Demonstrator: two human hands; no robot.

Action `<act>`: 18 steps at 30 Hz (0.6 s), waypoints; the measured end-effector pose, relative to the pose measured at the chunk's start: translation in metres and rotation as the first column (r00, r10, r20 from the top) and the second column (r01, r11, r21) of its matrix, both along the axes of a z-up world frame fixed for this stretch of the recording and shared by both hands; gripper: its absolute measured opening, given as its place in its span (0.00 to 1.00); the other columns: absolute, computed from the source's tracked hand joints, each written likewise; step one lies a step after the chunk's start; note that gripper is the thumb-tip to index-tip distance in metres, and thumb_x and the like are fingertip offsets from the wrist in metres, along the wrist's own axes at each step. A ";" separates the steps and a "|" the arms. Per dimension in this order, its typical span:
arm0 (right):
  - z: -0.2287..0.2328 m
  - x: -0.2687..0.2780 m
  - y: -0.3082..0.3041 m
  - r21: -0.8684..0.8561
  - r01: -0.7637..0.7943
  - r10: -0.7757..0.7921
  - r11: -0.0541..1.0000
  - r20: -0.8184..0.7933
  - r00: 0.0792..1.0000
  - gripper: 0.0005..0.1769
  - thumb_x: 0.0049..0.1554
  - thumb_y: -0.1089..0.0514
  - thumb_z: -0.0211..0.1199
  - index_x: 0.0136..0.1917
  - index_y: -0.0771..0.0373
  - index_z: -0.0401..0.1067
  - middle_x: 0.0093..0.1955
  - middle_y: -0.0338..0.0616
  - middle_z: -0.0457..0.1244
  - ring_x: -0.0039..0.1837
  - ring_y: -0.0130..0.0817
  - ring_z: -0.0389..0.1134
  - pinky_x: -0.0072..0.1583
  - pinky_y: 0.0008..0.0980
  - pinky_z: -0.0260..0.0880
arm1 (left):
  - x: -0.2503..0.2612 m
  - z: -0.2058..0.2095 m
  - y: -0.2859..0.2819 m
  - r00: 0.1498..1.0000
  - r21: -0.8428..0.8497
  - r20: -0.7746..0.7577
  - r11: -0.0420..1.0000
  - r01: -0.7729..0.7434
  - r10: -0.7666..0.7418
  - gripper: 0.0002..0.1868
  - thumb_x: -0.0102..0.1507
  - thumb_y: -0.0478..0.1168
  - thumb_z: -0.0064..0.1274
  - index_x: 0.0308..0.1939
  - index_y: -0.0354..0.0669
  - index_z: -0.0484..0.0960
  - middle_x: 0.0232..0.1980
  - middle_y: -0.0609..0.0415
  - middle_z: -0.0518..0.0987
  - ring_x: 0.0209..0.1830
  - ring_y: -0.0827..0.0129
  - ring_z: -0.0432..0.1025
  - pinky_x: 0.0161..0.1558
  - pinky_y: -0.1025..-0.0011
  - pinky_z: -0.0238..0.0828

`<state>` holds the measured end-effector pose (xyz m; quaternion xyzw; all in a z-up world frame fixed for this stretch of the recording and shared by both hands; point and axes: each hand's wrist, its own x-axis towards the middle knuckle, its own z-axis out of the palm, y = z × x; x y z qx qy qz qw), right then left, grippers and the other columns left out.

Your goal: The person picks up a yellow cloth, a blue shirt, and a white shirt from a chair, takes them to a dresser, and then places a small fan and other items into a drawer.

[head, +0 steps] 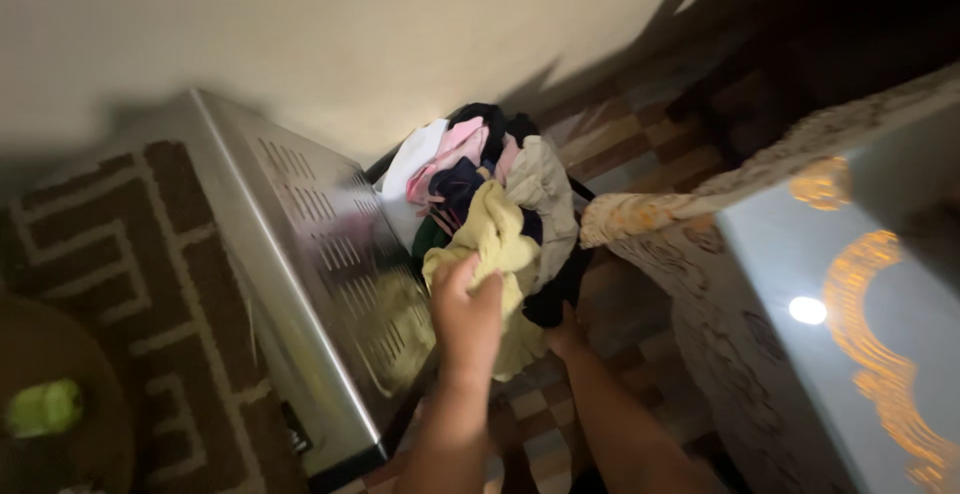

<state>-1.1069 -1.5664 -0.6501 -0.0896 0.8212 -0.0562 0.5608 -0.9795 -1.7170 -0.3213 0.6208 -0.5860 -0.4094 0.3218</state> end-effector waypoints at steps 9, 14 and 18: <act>-0.034 0.009 0.034 -0.527 -0.105 0.128 0.843 0.008 0.992 0.28 0.44 0.49 0.78 0.54 0.63 0.72 0.54 0.54 0.69 0.57 0.46 0.69 0.59 0.40 0.71 | 0.009 -0.019 0.023 0.916 0.211 -0.376 0.976 -0.061 0.138 0.18 0.61 0.31 0.60 0.54 0.27 0.79 0.51 0.51 0.77 0.46 0.71 0.71 0.48 0.75 0.69; -0.029 0.009 0.055 -0.434 -0.008 0.200 0.901 0.398 0.895 0.41 0.38 0.57 0.79 0.64 0.61 0.66 0.60 0.50 0.65 0.61 0.41 0.66 0.57 0.38 0.71 | 0.011 -0.012 0.018 0.848 0.298 -0.428 0.934 -0.196 0.314 0.17 0.60 0.32 0.58 0.54 0.31 0.81 0.48 0.54 0.79 0.44 0.75 0.74 0.46 0.77 0.72; 0.004 -0.007 0.096 -0.442 -0.062 0.260 0.895 0.404 0.877 0.40 0.42 0.53 0.75 0.67 0.63 0.70 0.62 0.49 0.69 0.64 0.43 0.69 0.61 0.37 0.69 | 0.015 -0.003 0.020 0.847 0.230 -0.409 0.936 -0.266 0.341 0.12 0.61 0.31 0.56 0.49 0.29 0.82 0.44 0.55 0.79 0.42 0.76 0.73 0.45 0.77 0.71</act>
